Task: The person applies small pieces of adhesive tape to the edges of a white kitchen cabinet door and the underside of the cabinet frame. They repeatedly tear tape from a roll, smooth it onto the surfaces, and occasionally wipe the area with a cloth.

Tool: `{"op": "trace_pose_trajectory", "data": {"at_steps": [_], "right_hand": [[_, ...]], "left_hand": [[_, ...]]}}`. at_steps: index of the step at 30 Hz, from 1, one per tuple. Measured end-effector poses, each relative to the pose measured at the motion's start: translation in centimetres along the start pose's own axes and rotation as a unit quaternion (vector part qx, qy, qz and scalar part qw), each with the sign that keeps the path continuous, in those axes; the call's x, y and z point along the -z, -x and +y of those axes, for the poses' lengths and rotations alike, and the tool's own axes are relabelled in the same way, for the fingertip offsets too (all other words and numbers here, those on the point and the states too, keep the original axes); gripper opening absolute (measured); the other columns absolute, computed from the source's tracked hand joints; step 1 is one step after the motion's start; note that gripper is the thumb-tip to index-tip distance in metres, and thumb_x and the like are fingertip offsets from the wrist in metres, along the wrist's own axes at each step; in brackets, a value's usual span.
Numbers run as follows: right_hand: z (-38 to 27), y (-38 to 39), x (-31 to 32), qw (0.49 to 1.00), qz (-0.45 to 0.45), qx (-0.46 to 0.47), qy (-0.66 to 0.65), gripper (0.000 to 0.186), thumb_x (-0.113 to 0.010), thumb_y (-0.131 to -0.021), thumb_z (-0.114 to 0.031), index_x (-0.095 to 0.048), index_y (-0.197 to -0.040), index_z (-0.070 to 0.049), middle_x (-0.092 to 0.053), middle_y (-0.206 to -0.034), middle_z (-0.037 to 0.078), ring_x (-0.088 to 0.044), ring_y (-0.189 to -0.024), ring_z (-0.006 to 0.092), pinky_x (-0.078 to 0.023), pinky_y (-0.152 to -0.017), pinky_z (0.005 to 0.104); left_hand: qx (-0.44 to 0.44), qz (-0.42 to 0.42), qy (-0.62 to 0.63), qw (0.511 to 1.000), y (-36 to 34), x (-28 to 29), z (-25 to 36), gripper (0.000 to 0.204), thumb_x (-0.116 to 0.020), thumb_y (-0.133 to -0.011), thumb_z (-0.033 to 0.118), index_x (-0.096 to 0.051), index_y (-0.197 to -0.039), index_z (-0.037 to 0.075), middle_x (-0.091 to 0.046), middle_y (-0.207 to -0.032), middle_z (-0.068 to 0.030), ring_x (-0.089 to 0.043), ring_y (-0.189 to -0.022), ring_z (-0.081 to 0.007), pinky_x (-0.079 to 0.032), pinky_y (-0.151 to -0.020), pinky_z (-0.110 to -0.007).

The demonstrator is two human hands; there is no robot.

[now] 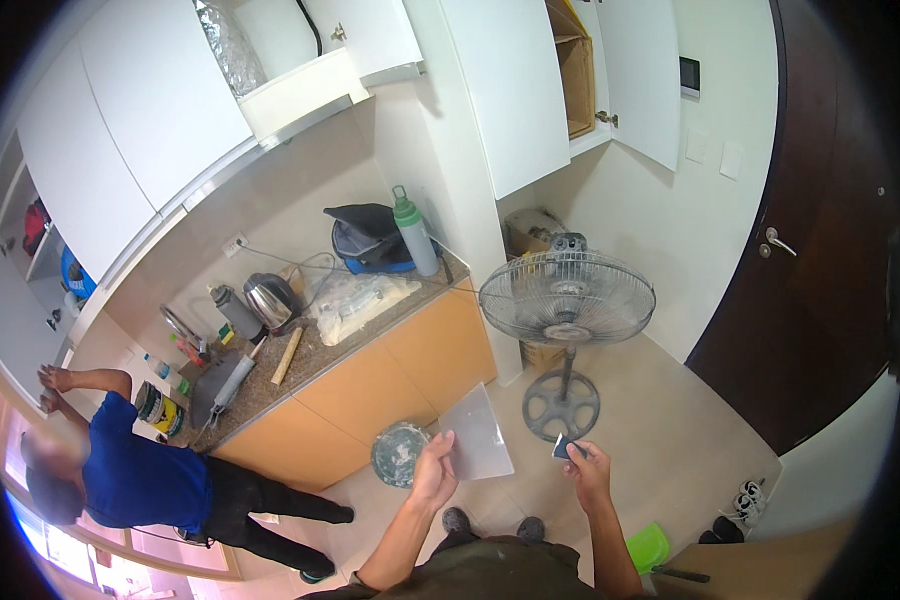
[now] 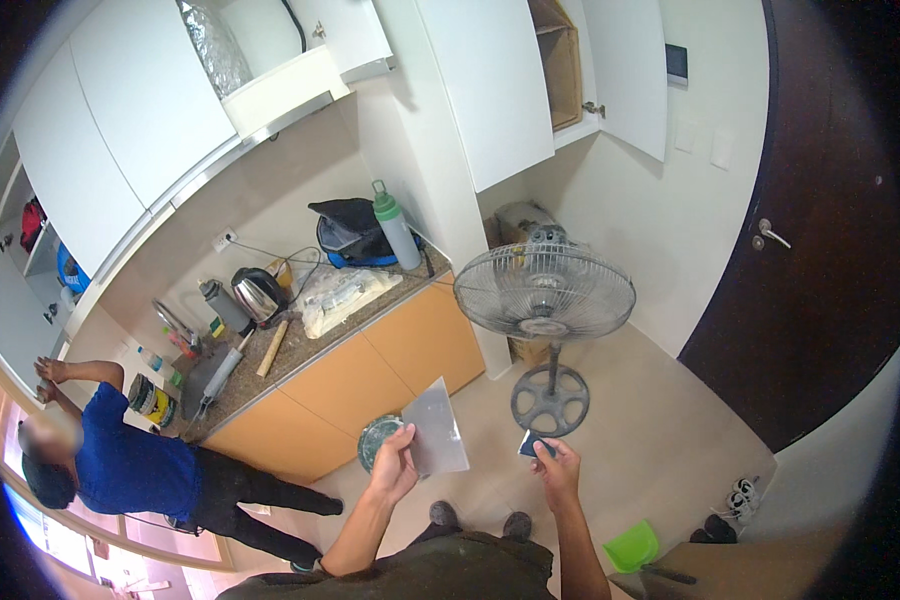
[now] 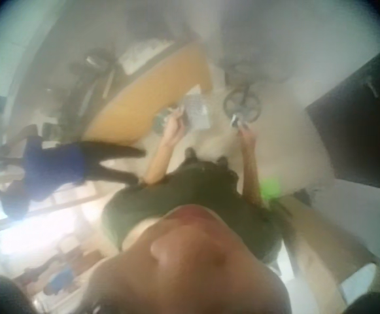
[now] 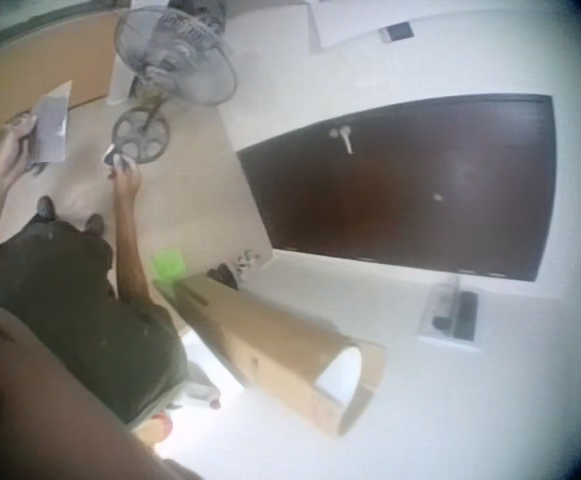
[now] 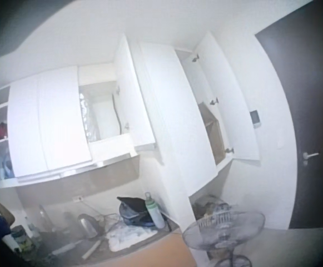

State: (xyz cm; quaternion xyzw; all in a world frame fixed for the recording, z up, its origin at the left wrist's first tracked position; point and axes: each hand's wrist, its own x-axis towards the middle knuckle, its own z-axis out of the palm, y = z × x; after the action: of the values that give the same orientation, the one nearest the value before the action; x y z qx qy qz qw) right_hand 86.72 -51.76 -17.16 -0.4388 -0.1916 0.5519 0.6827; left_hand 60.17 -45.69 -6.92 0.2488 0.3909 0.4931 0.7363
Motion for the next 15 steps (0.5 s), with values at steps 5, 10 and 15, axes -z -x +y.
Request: {"op": "trace_pose_trajectory", "data": {"at_steps": [5,10,15], "right_hand": [[-0.5,-1.4,0.0,1.000,-0.008,-0.018,0.021,0.015,-0.067,-0.098,-0.007,-0.064,-0.111,0.002,-0.070,-0.099,0.007,-0.063,-0.073,0.0133,-0.052,-0.064,0.0284],[-0.3,-2.8,-3.6,0.998,-0.059,-0.013,0.003,0.020,-0.070,-0.097,-0.008,-0.064,-0.113,0.002,-0.071,-0.104,0.009,-0.068,-0.079,0.0156,-0.053,-0.066,0.0290],[-1.1,-3.4,-7.8,0.998,-0.069,-0.006,-0.001,0.022,-0.068,-0.097,-0.007,-0.063,-0.116,0.002,-0.072,-0.104,0.010,-0.067,-0.082,0.0154,-0.054,-0.071,0.0290]], "left_hand": [[-0.016,-0.088,0.029,0.996,0.8,-0.6,1.3,0.028,-0.047,-0.108,0.019,-0.055,-0.130,0.003,-0.068,-0.120,-0.0057,-0.065,-0.112,-0.0171,-0.051,-0.102,-0.035],[-0.044,0.012,0.034,0.998,1.3,0.2,1.9,0.037,-0.052,-0.106,0.014,-0.049,-0.140,0.001,-0.066,-0.120,-0.0057,-0.063,-0.113,-0.0178,-0.049,-0.103,-0.035],[-0.160,0.155,0.048,0.974,0.5,3.0,1.1,0.042,-0.063,-0.101,0.008,-0.054,-0.140,-0.002,-0.066,-0.121,-0.0073,-0.061,-0.110,-0.0166,-0.048,-0.099,-0.031]]}}
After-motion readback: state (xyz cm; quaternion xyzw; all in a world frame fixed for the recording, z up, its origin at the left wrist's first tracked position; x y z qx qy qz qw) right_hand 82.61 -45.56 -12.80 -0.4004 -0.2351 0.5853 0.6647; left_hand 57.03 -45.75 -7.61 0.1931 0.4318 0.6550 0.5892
